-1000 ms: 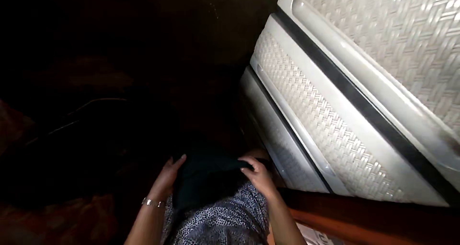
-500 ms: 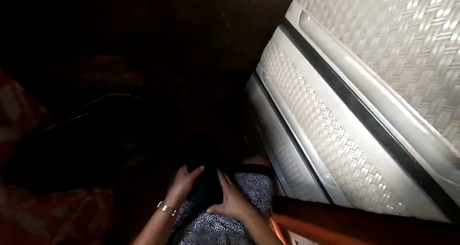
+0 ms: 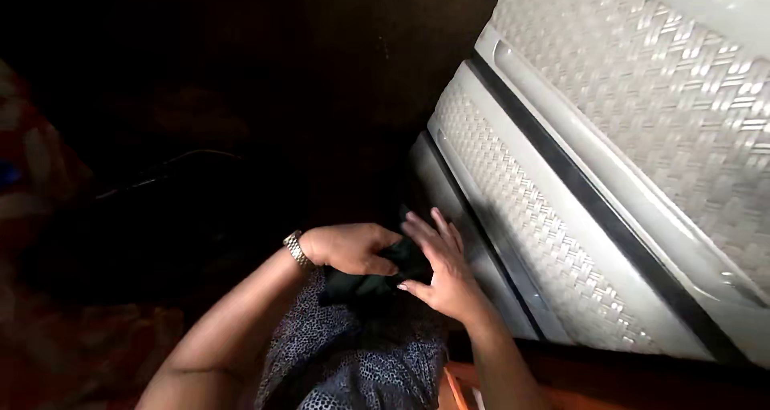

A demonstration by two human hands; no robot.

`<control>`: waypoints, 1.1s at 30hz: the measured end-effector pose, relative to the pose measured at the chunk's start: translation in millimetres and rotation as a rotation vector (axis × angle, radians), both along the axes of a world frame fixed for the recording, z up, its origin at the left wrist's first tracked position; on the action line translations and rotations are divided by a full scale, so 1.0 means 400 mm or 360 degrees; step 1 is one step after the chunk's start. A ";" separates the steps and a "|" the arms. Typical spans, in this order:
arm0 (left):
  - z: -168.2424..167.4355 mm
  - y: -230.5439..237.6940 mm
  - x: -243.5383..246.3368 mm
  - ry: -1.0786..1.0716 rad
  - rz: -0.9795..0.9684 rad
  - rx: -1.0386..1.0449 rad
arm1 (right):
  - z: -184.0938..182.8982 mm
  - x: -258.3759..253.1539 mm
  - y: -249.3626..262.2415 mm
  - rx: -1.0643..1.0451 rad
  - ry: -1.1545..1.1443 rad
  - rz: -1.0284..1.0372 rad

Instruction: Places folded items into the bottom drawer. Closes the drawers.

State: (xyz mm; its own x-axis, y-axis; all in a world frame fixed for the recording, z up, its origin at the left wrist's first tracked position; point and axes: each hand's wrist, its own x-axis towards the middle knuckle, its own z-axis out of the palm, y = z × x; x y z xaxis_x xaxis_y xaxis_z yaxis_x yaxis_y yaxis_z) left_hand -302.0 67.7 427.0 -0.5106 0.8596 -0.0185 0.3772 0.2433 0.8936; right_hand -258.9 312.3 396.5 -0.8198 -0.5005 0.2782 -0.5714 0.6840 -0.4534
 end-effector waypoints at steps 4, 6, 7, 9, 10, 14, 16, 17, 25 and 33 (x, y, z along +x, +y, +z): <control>0.050 -0.019 -0.026 -0.0024 -0.0067 0.0024 | 0.062 -0.034 -0.005 -0.0153 -0.0498 0.0036; 0.049 -0.041 -0.043 0.0076 0.0082 -0.0041 | 0.061 -0.052 -0.025 -0.0314 -0.0513 -0.0019; 0.050 -0.053 -0.048 0.0166 0.0153 -0.0070 | 0.058 -0.058 -0.039 -0.0349 -0.0444 -0.0054; 0.057 -0.078 -0.051 0.0442 0.0256 -0.0109 | 0.053 -0.064 -0.069 -0.0360 -0.0193 -0.0077; 0.067 -0.092 -0.044 0.0598 0.0305 -0.0126 | 0.051 -0.064 -0.082 -0.0359 -0.0032 -0.0065; 0.088 -0.135 0.059 0.1135 0.0498 -0.0253 | 0.006 -0.028 -0.121 -0.0409 0.0665 -0.0033; 0.034 -0.143 0.131 0.1186 0.0515 -0.0310 | -0.068 0.016 -0.133 -0.0433 0.0692 -0.0026; -0.010 -0.146 0.165 0.1132 0.0537 -0.0390 | -0.114 0.043 -0.136 -0.0391 0.0567 0.0002; -0.370 -0.196 0.347 -0.0436 0.0819 -0.0751 | -0.352 0.184 -0.133 -0.0184 -0.1438 0.0000; -0.435 -0.154 0.298 -0.0230 0.1969 -0.0468 | -0.327 0.092 -0.191 -0.0056 -0.1358 -0.0197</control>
State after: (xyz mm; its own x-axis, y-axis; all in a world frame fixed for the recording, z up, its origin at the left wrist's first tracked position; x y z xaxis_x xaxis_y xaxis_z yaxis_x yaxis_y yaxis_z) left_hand -182.7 6.1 253.0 -0.9409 -0.2305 -0.2483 -0.3367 0.5552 0.7605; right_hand -222.0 235.8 265.5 -0.8035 -0.3965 -0.4440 0.0520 0.6963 -0.7159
